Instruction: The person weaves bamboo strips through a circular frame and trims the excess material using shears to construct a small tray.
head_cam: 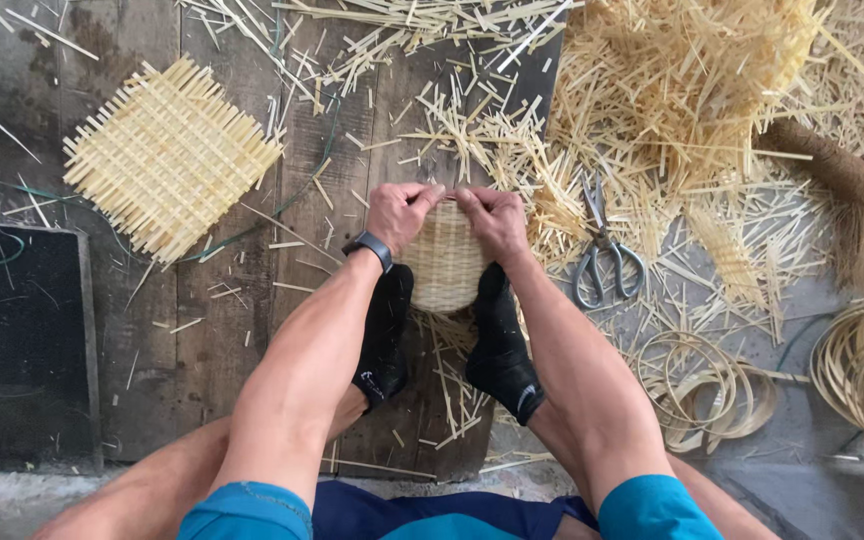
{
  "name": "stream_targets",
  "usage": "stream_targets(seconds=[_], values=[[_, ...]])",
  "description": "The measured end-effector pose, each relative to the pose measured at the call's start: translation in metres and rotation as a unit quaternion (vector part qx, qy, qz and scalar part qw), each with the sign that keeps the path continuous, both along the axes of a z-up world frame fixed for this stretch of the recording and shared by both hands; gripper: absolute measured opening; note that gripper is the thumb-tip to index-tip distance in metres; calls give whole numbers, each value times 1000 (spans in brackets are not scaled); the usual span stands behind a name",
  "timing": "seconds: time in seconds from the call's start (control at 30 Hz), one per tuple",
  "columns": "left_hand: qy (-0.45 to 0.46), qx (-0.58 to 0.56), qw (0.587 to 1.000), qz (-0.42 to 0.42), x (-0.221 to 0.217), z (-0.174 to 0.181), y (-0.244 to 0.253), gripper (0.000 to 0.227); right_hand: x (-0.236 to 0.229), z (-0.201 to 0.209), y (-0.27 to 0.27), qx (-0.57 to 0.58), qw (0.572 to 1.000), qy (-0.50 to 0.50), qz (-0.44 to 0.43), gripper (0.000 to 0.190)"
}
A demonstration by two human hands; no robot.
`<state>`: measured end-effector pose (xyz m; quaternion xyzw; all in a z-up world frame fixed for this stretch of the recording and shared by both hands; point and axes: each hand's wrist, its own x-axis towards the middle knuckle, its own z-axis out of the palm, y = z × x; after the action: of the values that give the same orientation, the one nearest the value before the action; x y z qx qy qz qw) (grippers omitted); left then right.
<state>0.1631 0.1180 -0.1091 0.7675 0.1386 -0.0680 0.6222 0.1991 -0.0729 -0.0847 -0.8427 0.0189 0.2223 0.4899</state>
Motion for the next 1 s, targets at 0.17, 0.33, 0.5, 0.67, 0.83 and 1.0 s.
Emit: stream_targets(seconds=[0.17,0.33,0.5,0.67,0.83,1.0], values=[[64,57,996,-9,9,-17,-3,36,-3,37,5,-51,983,150,-97,36],[-87,60,984,-142,2,0,8,42,16,174,-113,-292,938,-104,153,35],[-270,195,941,-64,-40,60,-27,33,-29,230,-239,-464,875,8,137,32],[-187,283,922,-186,-112,48,-57,15,-81,65,-307,-423,900,-29,106,36],[-261,384,841,-276,-137,55,-68,31,-111,-38,-283,-442,885,-143,16,78],[-219,422,870,-129,-94,77,-68,96,-92,-45,-273,-420,906,-47,15,75]])
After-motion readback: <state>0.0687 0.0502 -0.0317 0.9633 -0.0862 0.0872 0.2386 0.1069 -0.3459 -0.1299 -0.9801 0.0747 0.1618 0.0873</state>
